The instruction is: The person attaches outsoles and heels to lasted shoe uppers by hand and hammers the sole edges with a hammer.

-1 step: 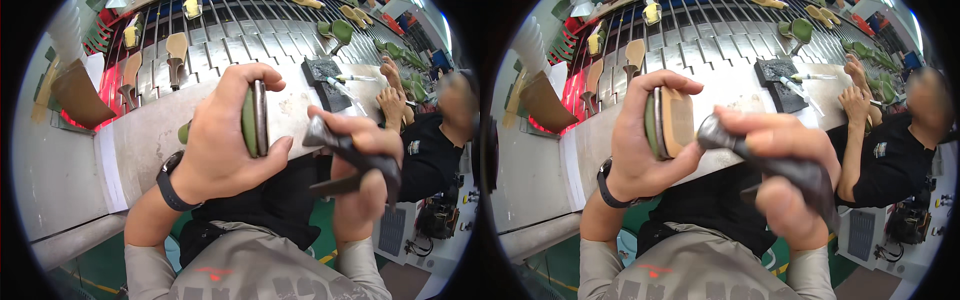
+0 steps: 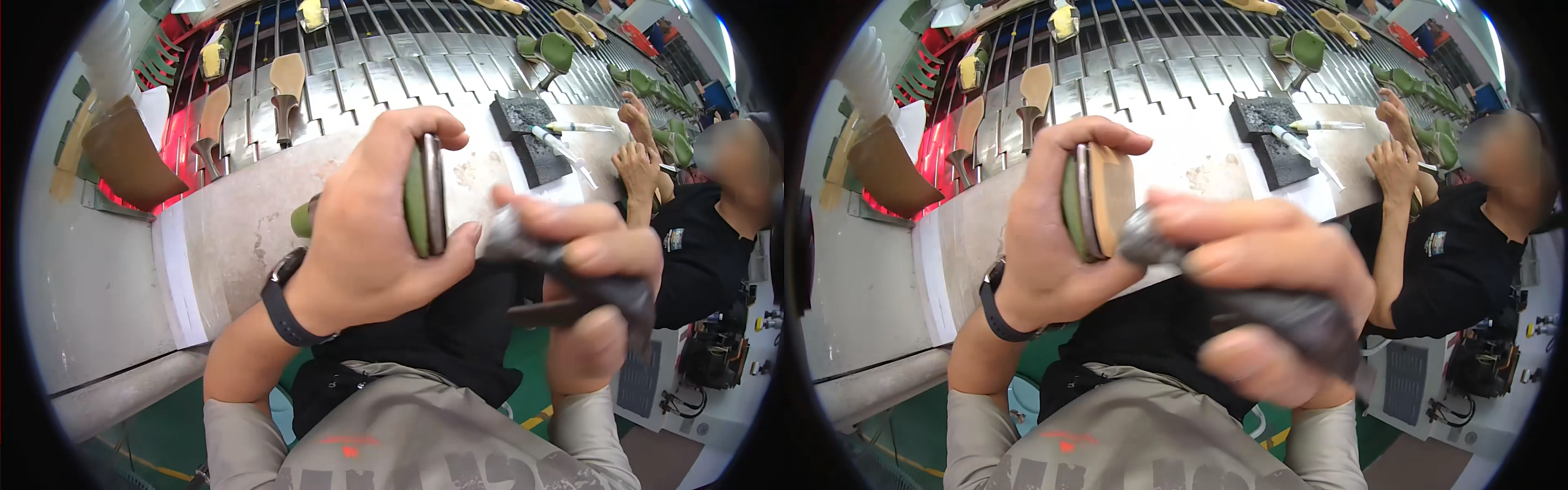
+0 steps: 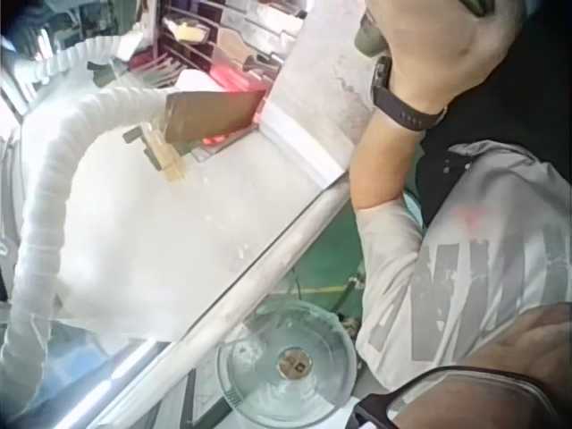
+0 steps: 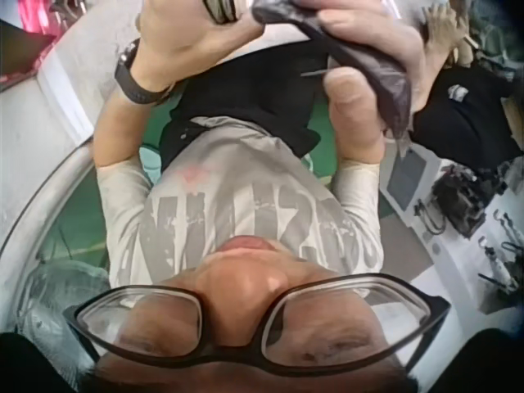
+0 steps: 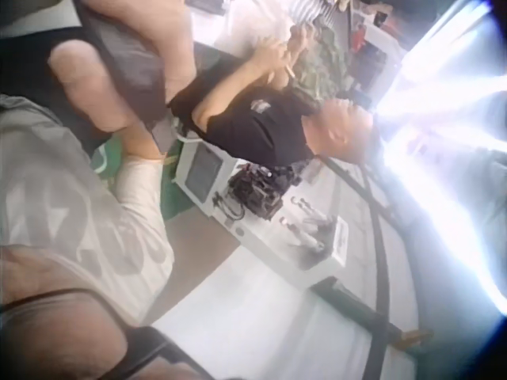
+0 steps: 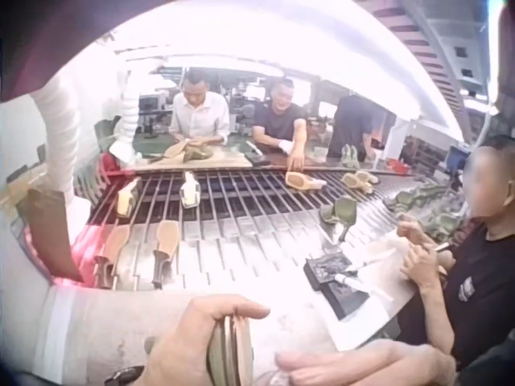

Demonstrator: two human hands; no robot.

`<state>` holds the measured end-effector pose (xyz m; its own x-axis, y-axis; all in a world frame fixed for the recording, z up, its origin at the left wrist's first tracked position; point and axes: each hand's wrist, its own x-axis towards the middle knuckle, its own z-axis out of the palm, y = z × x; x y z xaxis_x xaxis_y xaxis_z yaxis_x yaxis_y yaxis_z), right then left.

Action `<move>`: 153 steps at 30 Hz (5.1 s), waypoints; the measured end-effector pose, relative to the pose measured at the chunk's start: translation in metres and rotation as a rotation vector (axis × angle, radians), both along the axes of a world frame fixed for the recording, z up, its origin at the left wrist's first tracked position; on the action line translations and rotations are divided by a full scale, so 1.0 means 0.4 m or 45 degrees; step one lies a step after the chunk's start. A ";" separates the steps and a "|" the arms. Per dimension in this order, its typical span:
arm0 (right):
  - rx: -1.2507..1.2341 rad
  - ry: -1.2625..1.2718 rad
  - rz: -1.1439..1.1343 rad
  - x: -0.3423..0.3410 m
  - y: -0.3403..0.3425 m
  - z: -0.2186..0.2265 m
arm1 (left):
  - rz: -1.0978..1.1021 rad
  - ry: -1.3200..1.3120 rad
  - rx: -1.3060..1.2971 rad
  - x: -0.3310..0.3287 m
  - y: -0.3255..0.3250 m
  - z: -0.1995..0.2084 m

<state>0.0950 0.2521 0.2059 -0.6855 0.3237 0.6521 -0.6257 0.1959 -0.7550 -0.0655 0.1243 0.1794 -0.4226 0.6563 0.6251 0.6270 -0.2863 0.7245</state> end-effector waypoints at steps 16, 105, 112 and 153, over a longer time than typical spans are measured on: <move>0.224 -0.625 -0.207 -0.021 0.020 0.150 | 0.129 0.286 0.136 0.069 -0.003 -0.049; -0.233 -1.713 0.342 -0.322 0.063 -0.105 | 0.786 0.560 -0.078 0.168 -0.156 -0.435; -0.235 -1.525 0.270 -0.310 0.009 -0.102 | 0.621 0.444 -0.084 0.177 -0.190 -0.426; -0.183 -0.215 -0.089 0.024 -0.019 -0.103 | 0.688 0.708 -0.197 0.149 -0.214 -0.425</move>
